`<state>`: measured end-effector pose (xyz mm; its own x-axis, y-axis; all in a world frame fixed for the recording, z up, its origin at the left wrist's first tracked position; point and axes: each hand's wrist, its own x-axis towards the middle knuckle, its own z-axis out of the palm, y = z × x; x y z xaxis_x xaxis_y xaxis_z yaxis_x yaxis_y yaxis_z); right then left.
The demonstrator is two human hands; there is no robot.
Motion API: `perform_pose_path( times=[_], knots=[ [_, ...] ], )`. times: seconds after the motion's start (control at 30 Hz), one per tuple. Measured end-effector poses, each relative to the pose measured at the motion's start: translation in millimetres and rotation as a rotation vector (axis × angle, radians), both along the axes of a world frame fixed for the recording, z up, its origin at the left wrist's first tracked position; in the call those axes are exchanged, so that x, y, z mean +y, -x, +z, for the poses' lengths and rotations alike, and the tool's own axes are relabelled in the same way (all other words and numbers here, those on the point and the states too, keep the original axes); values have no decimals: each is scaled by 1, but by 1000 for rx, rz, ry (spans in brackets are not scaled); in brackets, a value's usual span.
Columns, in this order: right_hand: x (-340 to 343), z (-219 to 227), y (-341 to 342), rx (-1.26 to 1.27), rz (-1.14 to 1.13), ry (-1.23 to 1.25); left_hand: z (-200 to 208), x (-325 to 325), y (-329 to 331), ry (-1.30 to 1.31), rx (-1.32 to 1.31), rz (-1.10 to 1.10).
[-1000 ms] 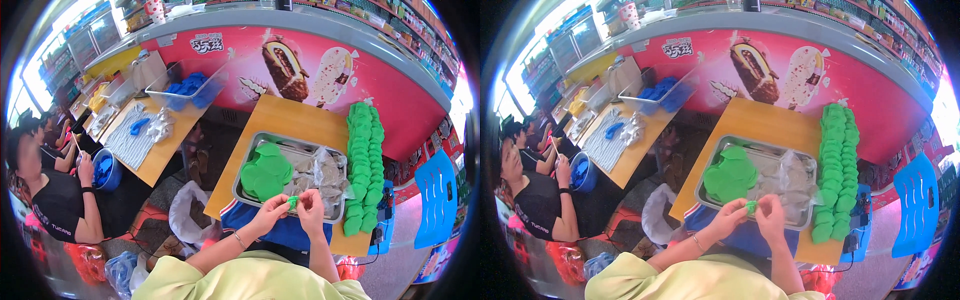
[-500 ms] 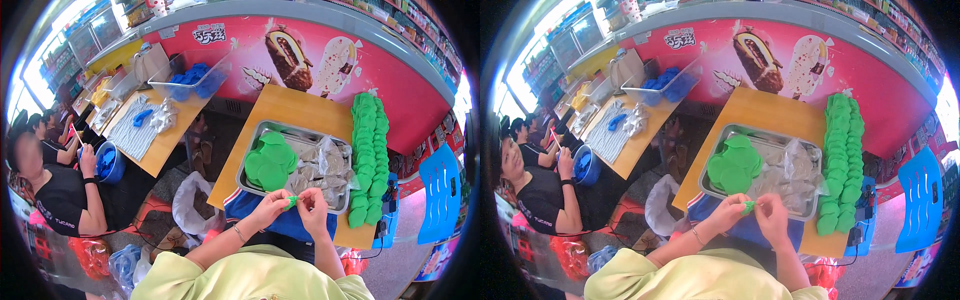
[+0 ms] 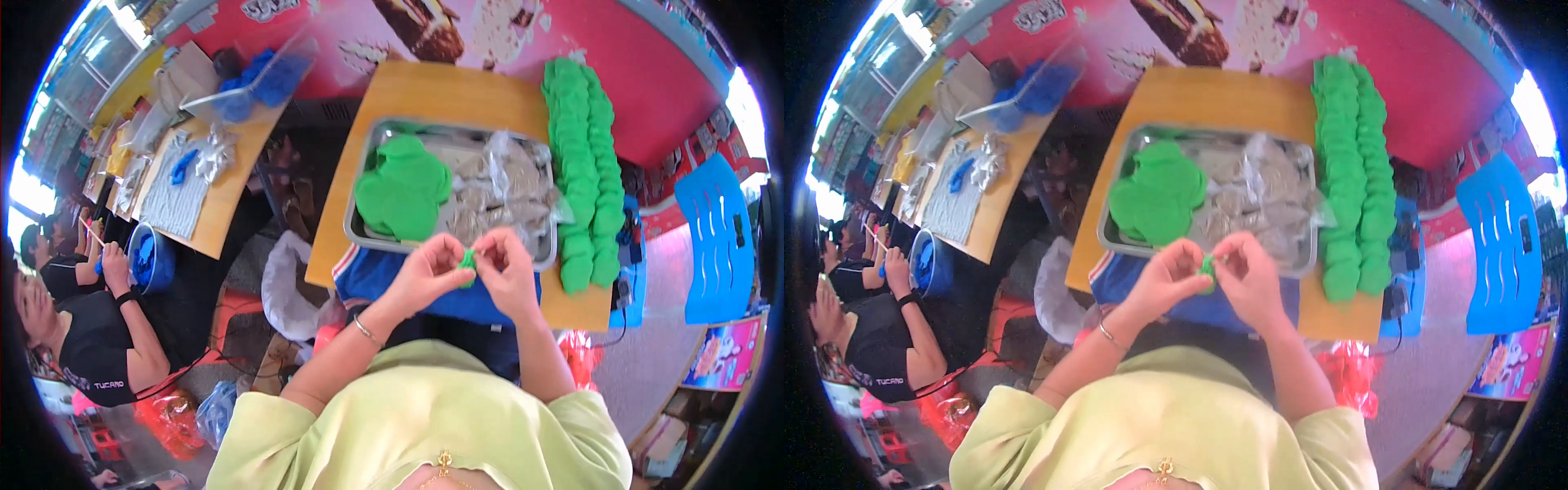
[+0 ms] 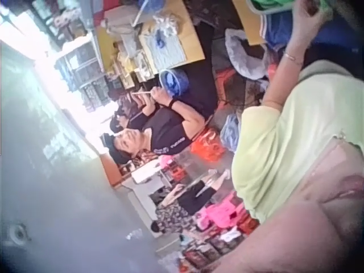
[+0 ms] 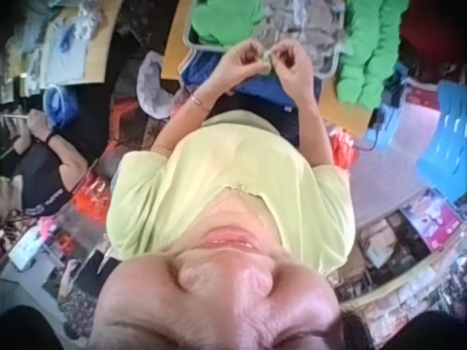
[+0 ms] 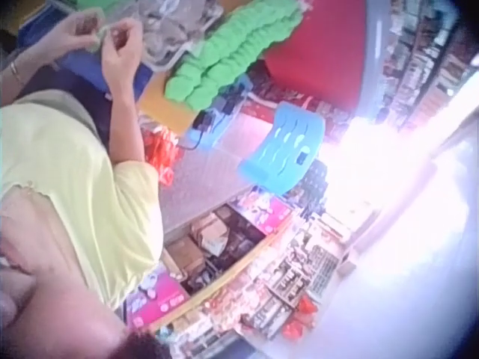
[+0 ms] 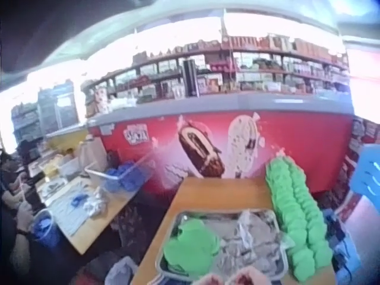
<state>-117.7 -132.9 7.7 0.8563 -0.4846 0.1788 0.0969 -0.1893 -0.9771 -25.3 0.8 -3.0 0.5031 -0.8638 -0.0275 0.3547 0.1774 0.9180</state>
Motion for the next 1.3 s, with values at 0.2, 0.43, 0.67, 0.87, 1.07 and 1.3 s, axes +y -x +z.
perform_pose_path(
  times=[0.2,0.43,0.67,0.87,1.07,1.3],
  knots=[
    [-1,5,-1,-61,-21,10,-2,-3,9,112,122,138],
    [2,14,6,55,77,127,5,5,3,-46,-14,24],
    [11,15,2,-26,10,56,1,10,-2,2,138,-78],
    [11,11,6,-123,36,-45,-1,4,3,136,333,168],
    [6,7,10,4,40,93,3,14,5,218,506,68],
    [11,8,6,-82,-12,-190,1,14,7,223,236,215]
  ],
)
